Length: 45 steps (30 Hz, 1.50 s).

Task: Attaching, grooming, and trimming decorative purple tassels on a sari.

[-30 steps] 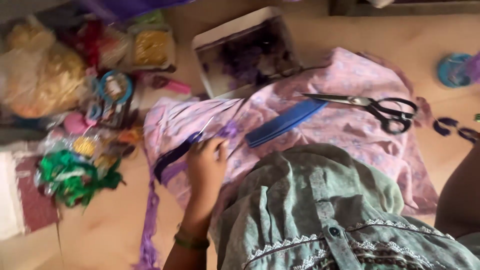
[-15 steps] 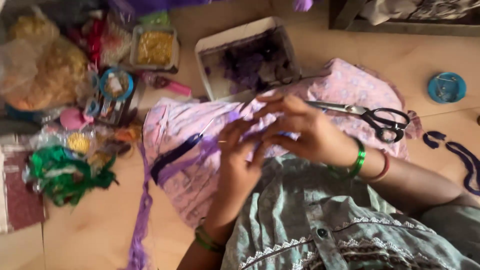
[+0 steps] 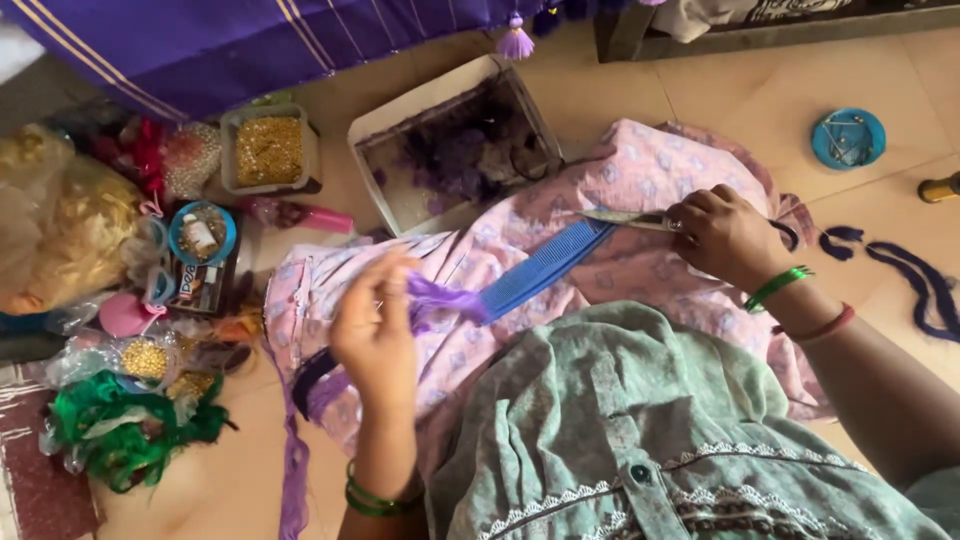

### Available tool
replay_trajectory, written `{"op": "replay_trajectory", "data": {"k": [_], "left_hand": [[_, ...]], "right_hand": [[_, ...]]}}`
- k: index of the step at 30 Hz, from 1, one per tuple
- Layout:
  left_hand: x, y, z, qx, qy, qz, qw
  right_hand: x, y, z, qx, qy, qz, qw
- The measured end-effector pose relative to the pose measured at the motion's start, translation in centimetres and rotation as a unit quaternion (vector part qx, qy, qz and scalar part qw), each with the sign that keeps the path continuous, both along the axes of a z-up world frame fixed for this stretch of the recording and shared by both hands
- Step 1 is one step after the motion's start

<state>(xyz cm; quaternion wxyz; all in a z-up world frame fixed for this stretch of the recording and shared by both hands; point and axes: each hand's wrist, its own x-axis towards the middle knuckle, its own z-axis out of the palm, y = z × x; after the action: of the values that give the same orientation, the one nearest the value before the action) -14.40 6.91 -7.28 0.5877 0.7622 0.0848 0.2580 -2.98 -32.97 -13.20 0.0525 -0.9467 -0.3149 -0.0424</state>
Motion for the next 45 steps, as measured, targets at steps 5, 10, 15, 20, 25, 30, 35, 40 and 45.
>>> {"op": "replay_trajectory", "data": {"k": [5,10,15,20,25,30,35,40,45], "left_hand": [[-0.5,2.4,2.1,-0.054,-0.040,0.035,0.997],[0.5,1.8,4.8,0.043,-0.008,0.065,0.997],[3.6,-0.2,6.0,0.172,-0.071,-0.028,0.982],[7.8,-3.3,8.5,0.252,-0.098,-0.108,0.957],[12.1,-8.5,9.3,0.270,-0.129,-0.199,0.933],[15.7,-17.8,10.2,0.145,-0.207,-0.345,0.904],[16.3,-25.1,11.4,0.036,-0.243,-0.420,0.874],[15.1,-25.0,3.3,0.112,-0.119,-0.388,0.907],[11.1,-19.3,-9.5,-0.087,0.202,-0.447,0.867]], "right_hand": [[-2.5,0.6,1.3,0.161,0.086,0.099,0.978],[-4.4,5.8,0.1,0.048,0.253,0.127,0.958],[-2.3,12.8,-1.2,0.096,-0.089,0.193,0.972],[-1.2,12.0,-3.0,0.065,-0.080,0.201,0.974],[-3.5,3.2,-2.6,0.150,-0.010,0.066,0.986],[-5.3,-11.6,-10.7,0.136,0.017,-0.442,0.886],[-10.4,-21.6,-12.8,0.173,0.002,-0.596,0.784],[-10.2,-17.9,-6.3,0.371,-0.039,-0.638,0.674],[-6.9,-11.2,-8.6,0.198,-0.128,-0.402,0.885]]}}
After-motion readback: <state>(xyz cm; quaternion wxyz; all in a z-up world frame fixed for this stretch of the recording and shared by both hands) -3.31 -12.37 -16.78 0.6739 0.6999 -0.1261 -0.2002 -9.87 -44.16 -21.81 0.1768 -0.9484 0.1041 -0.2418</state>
